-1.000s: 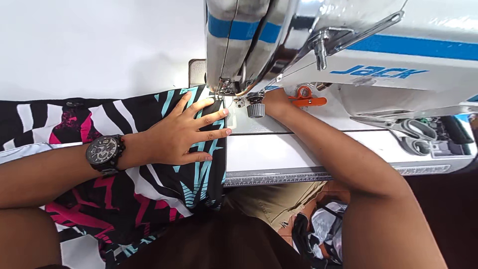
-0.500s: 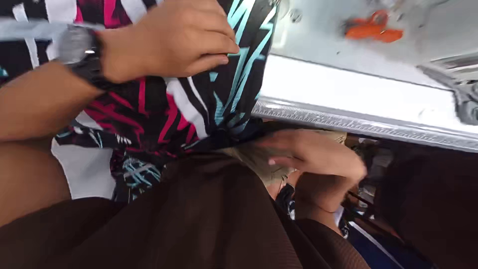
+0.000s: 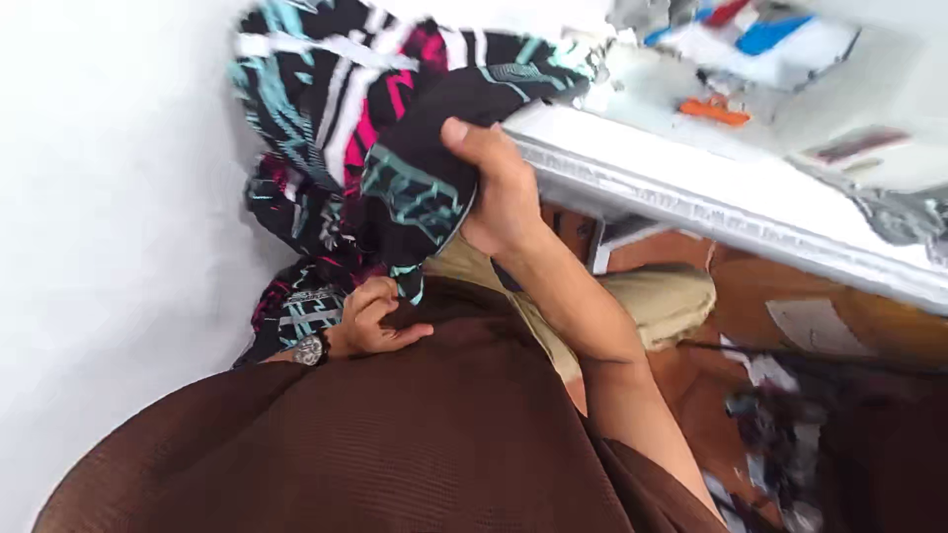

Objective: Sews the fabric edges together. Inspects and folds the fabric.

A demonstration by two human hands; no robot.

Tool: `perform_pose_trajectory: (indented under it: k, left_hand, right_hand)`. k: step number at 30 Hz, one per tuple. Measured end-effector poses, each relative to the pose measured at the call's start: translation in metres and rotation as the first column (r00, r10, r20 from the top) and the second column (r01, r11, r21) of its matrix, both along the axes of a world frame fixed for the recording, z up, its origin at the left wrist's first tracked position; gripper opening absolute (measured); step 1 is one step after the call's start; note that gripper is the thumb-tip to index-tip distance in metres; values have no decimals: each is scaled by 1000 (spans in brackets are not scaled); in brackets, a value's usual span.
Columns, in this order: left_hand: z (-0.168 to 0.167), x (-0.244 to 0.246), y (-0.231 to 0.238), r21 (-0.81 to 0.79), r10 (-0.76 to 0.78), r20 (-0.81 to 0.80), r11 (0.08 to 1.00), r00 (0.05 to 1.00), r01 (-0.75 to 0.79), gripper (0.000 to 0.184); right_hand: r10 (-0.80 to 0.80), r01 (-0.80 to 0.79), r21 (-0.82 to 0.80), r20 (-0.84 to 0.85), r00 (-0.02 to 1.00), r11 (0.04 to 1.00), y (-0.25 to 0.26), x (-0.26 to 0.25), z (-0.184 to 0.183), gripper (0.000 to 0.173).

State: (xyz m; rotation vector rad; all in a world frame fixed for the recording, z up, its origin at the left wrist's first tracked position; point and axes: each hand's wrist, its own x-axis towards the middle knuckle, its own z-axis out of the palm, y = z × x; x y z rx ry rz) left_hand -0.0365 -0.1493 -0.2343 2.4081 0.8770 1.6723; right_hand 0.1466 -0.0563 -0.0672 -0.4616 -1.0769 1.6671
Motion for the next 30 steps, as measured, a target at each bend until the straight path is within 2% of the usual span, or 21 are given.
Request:
perform_pose_trajectory:
  k: [2, 4, 5, 7, 8, 9, 10, 11, 12, 13, 14, 15, 16, 18, 20, 23, 25, 26, 30]
  left_hand:
    - [28, -6, 14, 3, 180, 71, 983, 981, -181, 80]
    - [58, -10, 46, 25, 341, 185, 936, 922, -351, 91]
    - [71, -15, 64, 41, 418, 224, 899, 880, -437, 85]
    - [94, -32, 95, 43, 478, 297, 858, 826, -512, 48]
    - [102, -41, 101, -35, 443, 328, 889, 835, -458, 32]
    - [109, -52, 101, -159, 369, 371, 929, 852, -334, 28]
    - [118, -65, 97, -263, 286, 429, 947, 857, -184, 29]
    - [126, -78, 89, -311, 219, 485, 948, 847, -68, 33]
    - [134, -91, 80, -309, 174, 515, 951, 839, -8, 33]
    - [142, -102, 68, -280, 158, 519, 960, 840, -7, 28]
    - [149, -111, 55, -251, 165, 497, 967, 852, -41, 25]
    - [156, -117, 44, -225, 180, 478, 971, 860, -78, 23]
    - [162, -121, 34, -204, 183, 464, 974, 867, -96, 23]
    - [170, -124, 21, -159, 158, 438, 982, 885, -97, 23]
    - [174, -125, 12, -122, 142, 426, 988, 893, -99, 18]
    - [178, -125, 1, -157, 136, 418, 985, 898, -76, 20]
    - [179, -125, 0, -158, 81, 418, 987, 905, -15, 22]
    - [179, -127, 0, -144, 40, 413, 989, 910, 22, 24]
    - [178, -134, 2, -53, -29, 365, 997, 930, 52, 27]
  right_hand:
    - [14, -17, -36, -100, 995, 999, -1, -36, 32, 20]
    - [-8, 1, -51, -149, 989, 999, -1, -57, 51, 28]
    - [-28, 19, -54, -171, 985, 998, 2, -61, 57, 33]
    - [-78, 68, -54, -210, 975, 996, 12, -61, 69, 43]
    - [-84, 79, -33, -204, 975, 996, 18, -54, 71, 46]
    - [-72, 75, 16, -159, 985, 997, 27, -44, 72, 46]
    - [-69, 71, 75, -36, 997, 995, 35, -32, 72, 40]
    - [-117, 87, 153, 197, 973, 984, 40, -18, 71, 31]
    - [-195, 56, 282, 494, 847, 958, 43, -6, 70, 26]
    - [-329, -55, 443, 737, 591, 895, 40, 1, 71, 33]
    - [-485, -217, 575, 799, 355, 789, 31, 0, 72, 39]
    - [-615, -355, 665, 745, 258, 656, 17, -7, 73, 38]
    - [-694, -437, 733, 662, 283, 521, 0, -19, 76, 33]
    - [-687, -470, 819, 550, 475, 330, -32, -49, 82, 26]
    - [-677, -454, 863, 470, 566, 220, -49, -80, 86, 31]
    - [-733, -404, 910, 336, 591, 92, -43, -113, 85, 26]
    - [-710, -392, 916, 335, 619, 91, -33, -121, 87, 14]
    - [-677, -407, 904, 383, 628, 133, -31, -121, 89, 13]
    - [-469, -504, 769, 639, 609, 394, -20, -115, 102, 20]
